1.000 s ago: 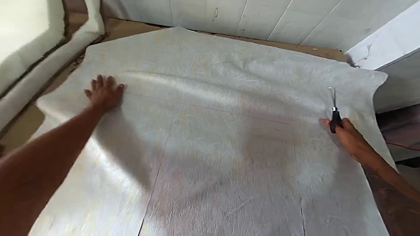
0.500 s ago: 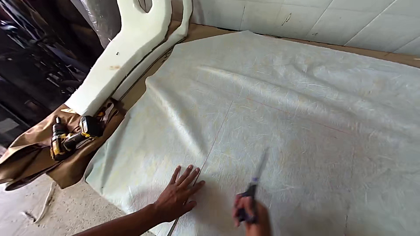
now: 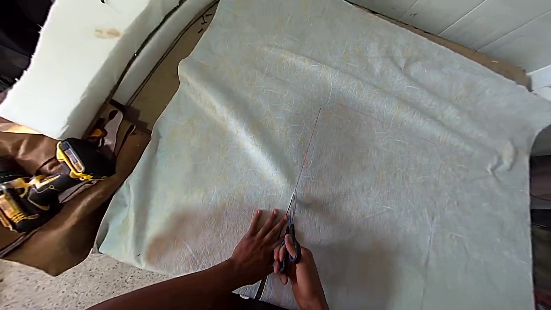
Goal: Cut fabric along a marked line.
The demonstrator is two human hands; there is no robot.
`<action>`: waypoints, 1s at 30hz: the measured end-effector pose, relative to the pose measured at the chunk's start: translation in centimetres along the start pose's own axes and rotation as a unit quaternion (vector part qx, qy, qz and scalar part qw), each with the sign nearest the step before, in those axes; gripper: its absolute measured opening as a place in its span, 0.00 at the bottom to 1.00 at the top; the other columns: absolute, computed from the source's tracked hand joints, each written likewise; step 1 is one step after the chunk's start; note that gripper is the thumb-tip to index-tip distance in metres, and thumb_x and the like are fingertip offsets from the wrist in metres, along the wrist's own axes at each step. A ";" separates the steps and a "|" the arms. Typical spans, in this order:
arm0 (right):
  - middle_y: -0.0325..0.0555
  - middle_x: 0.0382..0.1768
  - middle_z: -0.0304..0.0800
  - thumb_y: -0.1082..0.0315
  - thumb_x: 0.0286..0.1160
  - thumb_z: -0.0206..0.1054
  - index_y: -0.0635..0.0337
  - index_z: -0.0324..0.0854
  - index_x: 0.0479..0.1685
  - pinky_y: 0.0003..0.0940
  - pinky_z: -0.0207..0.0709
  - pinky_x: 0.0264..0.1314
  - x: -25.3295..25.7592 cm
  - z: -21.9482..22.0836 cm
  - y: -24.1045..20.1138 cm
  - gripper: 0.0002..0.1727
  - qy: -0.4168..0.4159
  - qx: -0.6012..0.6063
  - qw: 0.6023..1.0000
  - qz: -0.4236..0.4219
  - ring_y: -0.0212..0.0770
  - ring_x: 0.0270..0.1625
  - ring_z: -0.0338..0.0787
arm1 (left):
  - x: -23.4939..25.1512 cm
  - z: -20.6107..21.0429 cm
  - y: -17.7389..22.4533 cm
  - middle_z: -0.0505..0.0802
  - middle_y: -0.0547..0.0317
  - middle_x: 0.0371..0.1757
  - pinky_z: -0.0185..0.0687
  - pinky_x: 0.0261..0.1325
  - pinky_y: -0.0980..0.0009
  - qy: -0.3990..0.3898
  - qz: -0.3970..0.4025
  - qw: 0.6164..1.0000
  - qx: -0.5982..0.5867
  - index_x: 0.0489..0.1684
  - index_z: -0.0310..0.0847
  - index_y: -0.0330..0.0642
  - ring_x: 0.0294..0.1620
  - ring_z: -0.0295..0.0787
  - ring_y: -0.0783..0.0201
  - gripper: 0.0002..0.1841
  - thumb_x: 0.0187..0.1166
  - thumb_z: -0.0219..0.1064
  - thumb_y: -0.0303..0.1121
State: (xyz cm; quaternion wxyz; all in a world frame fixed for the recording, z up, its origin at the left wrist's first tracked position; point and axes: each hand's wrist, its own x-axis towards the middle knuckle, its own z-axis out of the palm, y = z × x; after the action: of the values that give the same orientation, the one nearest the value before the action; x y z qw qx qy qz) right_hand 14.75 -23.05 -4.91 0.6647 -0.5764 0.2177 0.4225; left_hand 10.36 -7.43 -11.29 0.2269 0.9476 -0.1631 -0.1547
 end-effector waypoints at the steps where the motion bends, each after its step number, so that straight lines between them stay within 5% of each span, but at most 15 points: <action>1: 0.57 0.27 0.87 0.40 0.89 0.54 0.69 0.84 0.31 0.32 0.76 0.14 0.5 0.3 -0.4 0.36 0.014 -0.007 1.000 -0.007 0.43 0.20 0.85 | 0.0 0.0 -0.1 0.37 0.60 0.99 0.23 0.87 0.21 0.005 -0.001 1.000 -0.003 0.97 0.47 0.57 0.98 0.21 0.44 0.44 0.80 0.56 0.62; 7: 0.54 0.25 0.86 0.44 0.89 0.56 0.67 0.84 0.28 0.28 0.66 0.10 2.8 0.4 -1.2 0.33 0.033 -0.023 0.999 -0.031 0.39 0.15 0.79 | -0.1 0.4 -0.3 0.39 0.63 0.99 0.19 0.89 0.24 0.022 -0.007 0.999 -0.038 0.96 0.48 0.51 0.98 0.19 0.49 0.44 0.84 0.40 0.69; 23: 0.50 0.17 0.80 0.45 0.81 0.68 0.65 0.84 0.24 0.27 0.56 0.09 3.8 0.9 -1.6 0.29 0.084 0.006 0.996 -0.030 0.36 0.11 0.70 | 0.3 -0.1 -0.2 0.43 0.63 0.99 0.18 0.88 0.23 -0.010 -0.008 1.000 -0.021 0.95 0.53 0.55 0.98 0.20 0.48 0.40 0.86 0.42 0.66; 30: 0.50 0.16 0.79 0.45 0.81 0.69 0.66 0.83 0.23 0.27 0.54 0.08 4.2 1.2 -1.2 0.30 0.075 0.033 0.996 -0.044 0.35 0.10 0.69 | 0.2 -0.1 -0.6 0.41 0.63 0.99 0.17 0.88 0.23 -0.014 -0.014 1.000 -0.021 0.97 0.48 0.54 0.98 0.19 0.48 0.42 0.86 0.42 0.66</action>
State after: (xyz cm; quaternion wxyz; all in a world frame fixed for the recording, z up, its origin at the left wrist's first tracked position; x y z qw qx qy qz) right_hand 17.76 -20.54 -7.22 0.6834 -0.5932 0.2551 0.3407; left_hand 10.68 -7.00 -11.55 0.2418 0.9426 -0.1497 -0.1748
